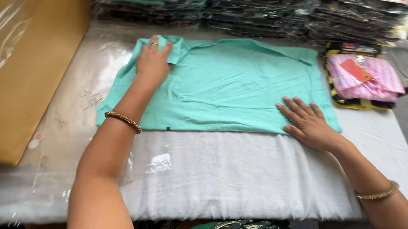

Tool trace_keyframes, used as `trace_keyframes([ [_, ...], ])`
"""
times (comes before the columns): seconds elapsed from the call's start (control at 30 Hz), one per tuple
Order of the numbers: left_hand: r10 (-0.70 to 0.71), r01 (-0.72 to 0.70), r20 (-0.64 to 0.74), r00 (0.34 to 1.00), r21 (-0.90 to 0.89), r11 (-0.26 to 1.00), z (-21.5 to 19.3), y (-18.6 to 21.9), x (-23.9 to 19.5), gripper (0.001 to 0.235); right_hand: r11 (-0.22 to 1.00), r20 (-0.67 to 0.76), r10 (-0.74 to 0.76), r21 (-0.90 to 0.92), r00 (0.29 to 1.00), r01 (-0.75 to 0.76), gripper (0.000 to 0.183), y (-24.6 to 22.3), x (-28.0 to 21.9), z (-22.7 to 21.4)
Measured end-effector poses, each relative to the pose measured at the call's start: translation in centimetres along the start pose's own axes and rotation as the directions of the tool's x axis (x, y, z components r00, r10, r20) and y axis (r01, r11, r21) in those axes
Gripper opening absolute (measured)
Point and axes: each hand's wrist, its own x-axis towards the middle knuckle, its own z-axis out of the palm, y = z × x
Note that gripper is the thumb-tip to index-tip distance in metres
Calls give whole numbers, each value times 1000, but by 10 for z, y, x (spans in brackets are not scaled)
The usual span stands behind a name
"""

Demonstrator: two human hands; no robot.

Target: The person folds a pink and white striped top, a yellow and black striped top, and a light blue t-shirt on a white table. Each garment is smoothed, folded into a compact rectangle, and placed on a growing stack.

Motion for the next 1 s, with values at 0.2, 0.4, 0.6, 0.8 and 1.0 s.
trace_keyframes([
  [0.2,-301,272,-53,952,-299,915,37,-45,51,25,997,141,53,57,989,-61,57,5,49,-54],
  [0.4,-369,209,-278,887,-472,857,66,-58,49,29,957,-299,258,-55,919,-286,40,93,151,-8],
  [0.6,-428,231,-252,868,-560,796,58,-58,43,25,863,-634,260,-186,728,-470,18,131,192,38],
  [0.8,-449,49,-376,810,-721,692,7,-42,49,25,898,-644,308,-46,700,-438,23,163,185,29],
  [1.0,-306,5,-442,843,-563,827,-52,-75,68,26,937,-755,251,32,605,-349,13,110,138,-41],
])
